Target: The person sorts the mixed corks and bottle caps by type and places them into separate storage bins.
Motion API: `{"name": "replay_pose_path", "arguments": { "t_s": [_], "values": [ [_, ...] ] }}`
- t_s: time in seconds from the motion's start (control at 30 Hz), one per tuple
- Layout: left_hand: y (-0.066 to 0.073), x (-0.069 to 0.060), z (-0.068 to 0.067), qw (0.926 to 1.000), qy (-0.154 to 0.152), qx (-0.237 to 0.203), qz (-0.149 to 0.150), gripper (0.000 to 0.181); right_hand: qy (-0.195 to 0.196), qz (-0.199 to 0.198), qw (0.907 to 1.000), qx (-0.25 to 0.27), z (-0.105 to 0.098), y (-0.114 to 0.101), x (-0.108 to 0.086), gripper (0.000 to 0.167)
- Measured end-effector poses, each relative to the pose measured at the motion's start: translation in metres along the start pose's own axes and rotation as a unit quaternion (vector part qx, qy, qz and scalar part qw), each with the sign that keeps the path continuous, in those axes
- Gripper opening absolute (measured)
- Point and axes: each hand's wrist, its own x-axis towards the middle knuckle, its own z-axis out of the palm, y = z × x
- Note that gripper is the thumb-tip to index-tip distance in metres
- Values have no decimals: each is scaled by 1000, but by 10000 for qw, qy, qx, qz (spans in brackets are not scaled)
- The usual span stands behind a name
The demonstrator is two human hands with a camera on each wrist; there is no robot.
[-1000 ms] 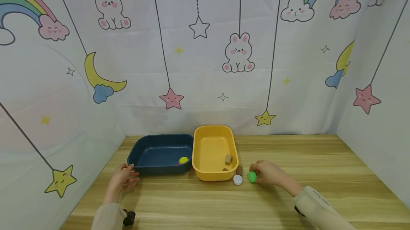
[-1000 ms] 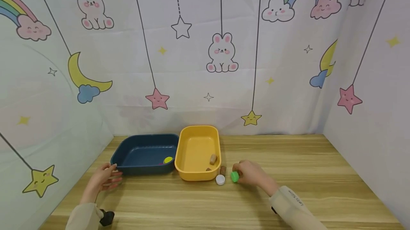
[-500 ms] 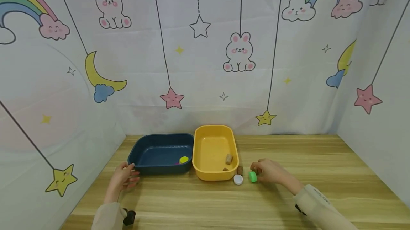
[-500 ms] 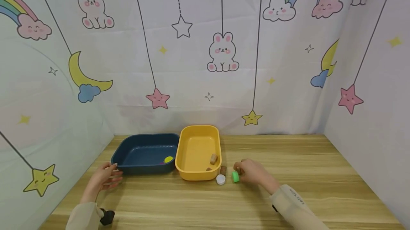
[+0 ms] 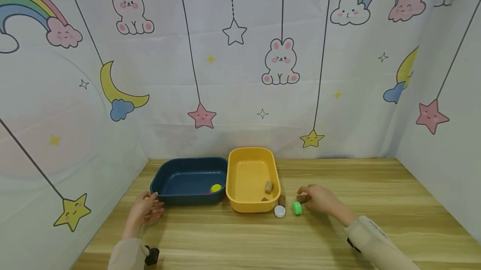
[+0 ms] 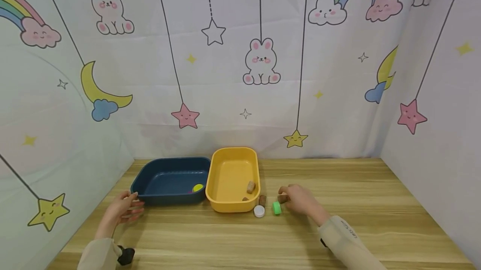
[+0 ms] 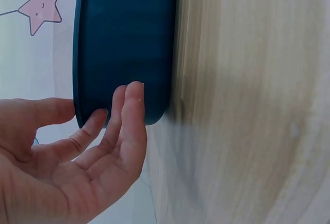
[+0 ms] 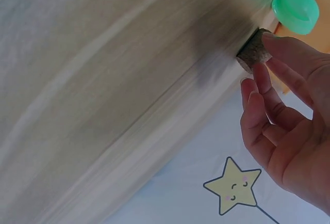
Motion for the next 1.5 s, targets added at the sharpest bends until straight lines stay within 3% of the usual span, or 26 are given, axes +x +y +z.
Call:
{"name": "replay_pose_path", "arguments": {
  "t_s": [0.1, 0.77, 1.0, 1.23, 1.5],
  "values": [
    [5, -5, 3, 9998, 127, 104, -98, 28, 70, -31, 10000, -44, 1, 3, 0, 26],
    [6, -7, 4, 9998, 149, 126, -96, 27, 90, 104, 9999, -2, 3, 10, 3, 10],
    [5, -5, 4, 9996, 181, 167, -130, 27, 182, 85, 9997, -108, -5, 11, 8, 10],
    [-2, 2, -1, 10000, -74, -22, -16, 31, 203, -105, 9997, -22, -17, 9, 14, 11],
    [6, -5, 4, 9996, 156, 180, -173, 27, 156, 26, 9998, 96, -30, -3, 22, 11]
  ]
}}
